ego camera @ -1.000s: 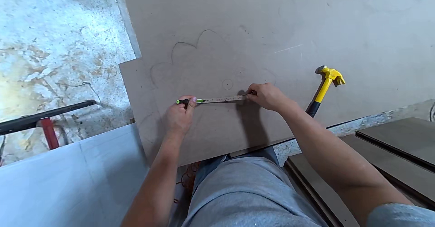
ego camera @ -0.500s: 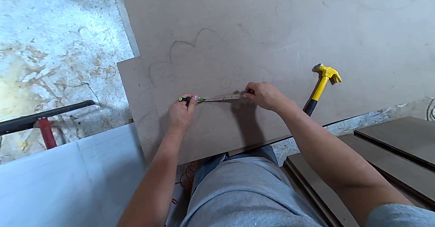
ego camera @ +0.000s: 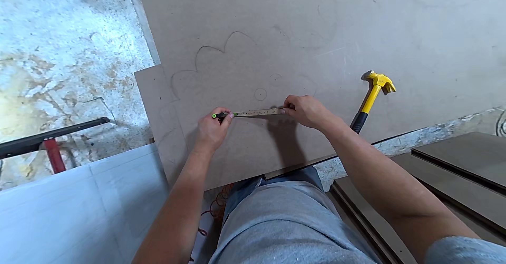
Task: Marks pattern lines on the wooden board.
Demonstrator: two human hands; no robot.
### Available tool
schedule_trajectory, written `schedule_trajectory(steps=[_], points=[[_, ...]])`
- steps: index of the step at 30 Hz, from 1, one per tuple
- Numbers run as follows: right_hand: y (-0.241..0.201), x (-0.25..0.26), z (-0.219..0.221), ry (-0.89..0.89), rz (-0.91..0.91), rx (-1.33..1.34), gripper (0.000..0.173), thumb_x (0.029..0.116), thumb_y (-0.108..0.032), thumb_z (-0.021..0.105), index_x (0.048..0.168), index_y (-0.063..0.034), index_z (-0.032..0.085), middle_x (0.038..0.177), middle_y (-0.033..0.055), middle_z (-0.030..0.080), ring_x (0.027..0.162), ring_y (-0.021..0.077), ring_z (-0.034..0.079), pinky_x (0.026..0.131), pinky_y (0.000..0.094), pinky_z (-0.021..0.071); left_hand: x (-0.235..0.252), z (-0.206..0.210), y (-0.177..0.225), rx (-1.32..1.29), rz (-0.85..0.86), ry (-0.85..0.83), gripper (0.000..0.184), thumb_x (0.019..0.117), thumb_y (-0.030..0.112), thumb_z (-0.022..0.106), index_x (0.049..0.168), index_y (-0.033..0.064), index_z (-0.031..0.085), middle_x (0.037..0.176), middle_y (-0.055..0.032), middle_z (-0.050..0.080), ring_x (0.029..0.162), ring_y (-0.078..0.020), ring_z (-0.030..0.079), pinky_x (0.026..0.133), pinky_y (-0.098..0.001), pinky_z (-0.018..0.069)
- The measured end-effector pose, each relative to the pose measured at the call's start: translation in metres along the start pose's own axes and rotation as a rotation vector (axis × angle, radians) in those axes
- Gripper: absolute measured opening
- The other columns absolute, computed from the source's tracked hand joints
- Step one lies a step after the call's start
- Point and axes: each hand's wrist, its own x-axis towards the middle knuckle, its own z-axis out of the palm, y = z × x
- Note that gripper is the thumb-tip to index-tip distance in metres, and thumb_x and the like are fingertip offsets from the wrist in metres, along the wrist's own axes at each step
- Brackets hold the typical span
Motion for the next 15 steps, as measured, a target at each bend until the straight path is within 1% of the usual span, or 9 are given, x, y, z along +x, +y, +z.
schedule_trajectory(steps=[3,5,8,9,12,13,15], points=[[-0.003,-0.009,-0.008,-0.063,0.007,-0.027,0.025,0.1025,-0.039,0.063,0.114,-0.0167,0.068,0.089,0.0047,0.071,0.083,0.0231,0.071,0.076,0.0502,0.0577,0.005,-0.007,0.006,0.075,-0.012,-0.085,0.019,0.1015,0.028,0.068,0.114,0.0153,0.073,0.092,-0.006,0.075,0.08,-0.0184,0.07,0.076,-0.045,0.0581],[-0.004,-0.013,-0.024,-0.089,0.026,-0.073,0.024,0.1013,-0.036,0.065,0.116,-0.017,0.069,0.092,0.0062,0.072,0.085,0.0258,0.071,0.077,0.0533,0.0577,0.007,-0.008,0.006,0.108,0.02,-0.095,0.019,0.1026,0.028,0.066,0.114,0.0155,0.074,0.092,-0.0067,0.075,0.08,-0.0194,0.071,0.077,-0.0465,0.0579],[-0.015,-0.011,-0.061,-0.035,0.017,-0.151,0.021,0.1007,-0.032,0.066,0.113,-0.0167,0.071,0.093,0.0085,0.072,0.086,0.03,0.071,0.076,0.0576,0.0565,0.012,-0.006,0.006,0.133,0.128,-0.069,0.02,0.1033,0.025,0.065,0.115,0.0116,0.074,0.091,-0.01,0.074,0.078,-0.023,0.071,0.074,-0.0483,0.0579],[-0.023,-0.005,-0.074,0.001,-0.003,-0.193,0.02,0.1006,-0.032,0.066,0.112,-0.0171,0.072,0.093,0.0089,0.073,0.086,0.0313,0.071,0.075,0.0591,0.0563,0.014,-0.006,0.005,0.144,0.163,-0.061,0.021,0.1035,0.024,0.064,0.116,0.01,0.074,0.093,-0.0116,0.075,0.081,-0.025,0.072,0.076,-0.05,0.0589],[-0.064,0.024,-0.104,0.094,-0.093,-0.335,0.017,0.1001,-0.028,0.063,0.109,-0.0163,0.073,0.092,0.0124,0.072,0.09,0.0372,0.07,0.073,0.0634,0.0536,0.02,-0.004,0.007,0.186,0.184,-0.023,0.025,0.1046,0.024,0.062,0.118,0.0074,0.073,0.102,-0.0151,0.075,0.09,-0.0295,0.074,0.084,-0.0527,0.0589],[-0.082,0.038,-0.111,0.12,-0.141,-0.386,0.017,0.0999,-0.027,0.062,0.107,-0.0157,0.072,0.092,0.0129,0.071,0.09,0.0381,0.07,0.072,0.064,0.0535,0.022,-0.005,0.008,0.204,0.17,-0.008,0.025,0.1049,0.024,0.061,0.118,0.0076,0.073,0.104,-0.0148,0.075,0.092,-0.0295,0.074,0.085,-0.0525,0.0589],[-0.123,0.064,-0.119,0.161,-0.234,-0.46,0.015,0.0988,-0.023,0.061,0.105,-0.0152,0.072,0.095,0.013,0.071,0.094,0.0378,0.069,0.072,0.0628,0.0541,0.027,-0.008,0.012,0.24,0.103,0.007,0.025,0.1053,0.025,0.059,0.118,0.0072,0.072,0.107,-0.0154,0.075,0.096,-0.0314,0.073,0.088,-0.0552,0.058]])
